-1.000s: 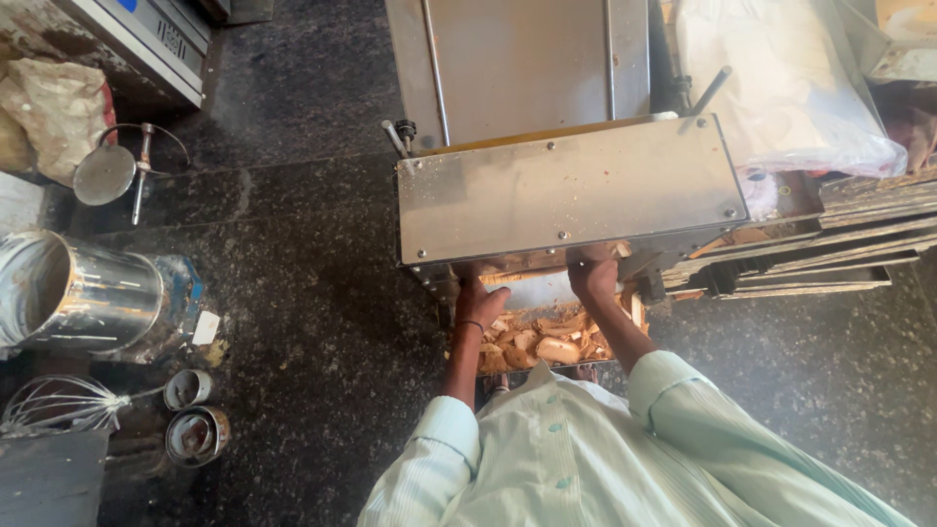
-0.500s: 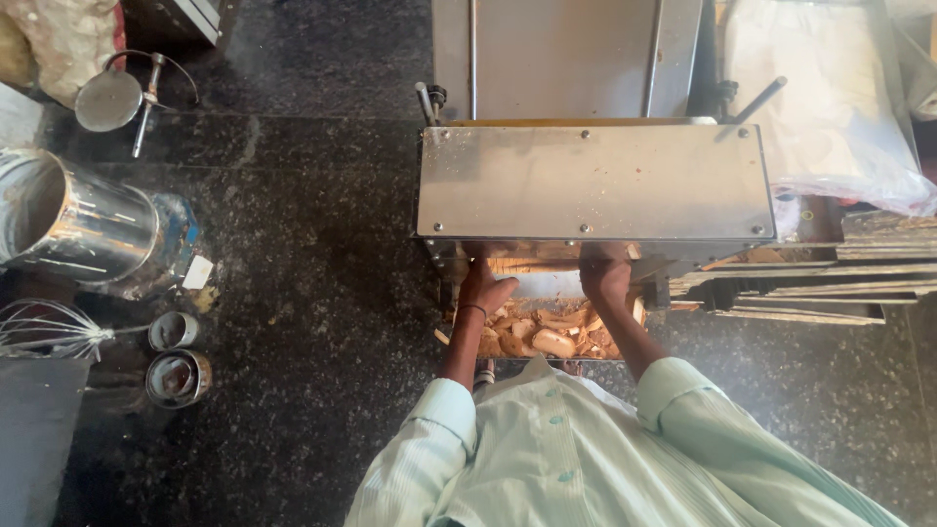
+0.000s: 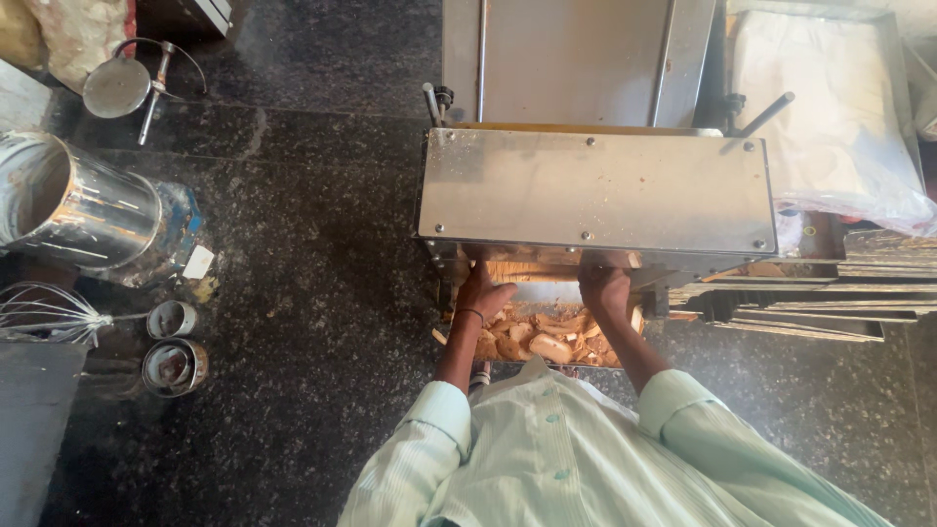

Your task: The person places loaves of bread into plastic bags, uses a slicing machine to slice the bread, and secures the bags with red ties.

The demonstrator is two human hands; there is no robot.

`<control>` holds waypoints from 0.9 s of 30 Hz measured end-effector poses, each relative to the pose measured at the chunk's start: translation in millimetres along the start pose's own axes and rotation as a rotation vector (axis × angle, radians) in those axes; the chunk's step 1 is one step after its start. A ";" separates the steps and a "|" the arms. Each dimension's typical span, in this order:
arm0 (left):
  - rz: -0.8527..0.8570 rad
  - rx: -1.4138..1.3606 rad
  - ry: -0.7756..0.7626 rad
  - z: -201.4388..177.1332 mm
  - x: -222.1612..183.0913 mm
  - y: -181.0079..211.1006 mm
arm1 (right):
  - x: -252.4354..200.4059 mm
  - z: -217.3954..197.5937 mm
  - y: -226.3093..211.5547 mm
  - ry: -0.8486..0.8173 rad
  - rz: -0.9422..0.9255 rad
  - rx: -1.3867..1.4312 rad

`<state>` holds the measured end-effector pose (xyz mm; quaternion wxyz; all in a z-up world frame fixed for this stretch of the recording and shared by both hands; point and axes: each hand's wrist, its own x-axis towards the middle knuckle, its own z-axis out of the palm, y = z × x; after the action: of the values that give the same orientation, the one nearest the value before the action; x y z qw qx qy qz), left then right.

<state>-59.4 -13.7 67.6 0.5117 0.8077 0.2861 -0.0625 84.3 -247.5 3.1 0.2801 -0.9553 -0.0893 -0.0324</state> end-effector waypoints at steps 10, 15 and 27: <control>-0.032 -0.025 -0.002 -5.0 -14.8 5.6 | 0.4 8.9 11.8 -0.128 0.030 -0.196; 0.083 -0.043 0.057 5.7 -4.6 -14.6 | 2.1 0.9 7.8 -0.132 -0.153 -0.300; 0.030 -0.135 -0.020 12.3 36.1 -12.7 | 45.1 21.9 -6.3 -0.016 -0.116 0.205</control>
<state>-33.9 -5.9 37.6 0.5687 0.7748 0.2726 -0.0433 127.7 -223.5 -7.0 0.3733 -0.9151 -0.1494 -0.0314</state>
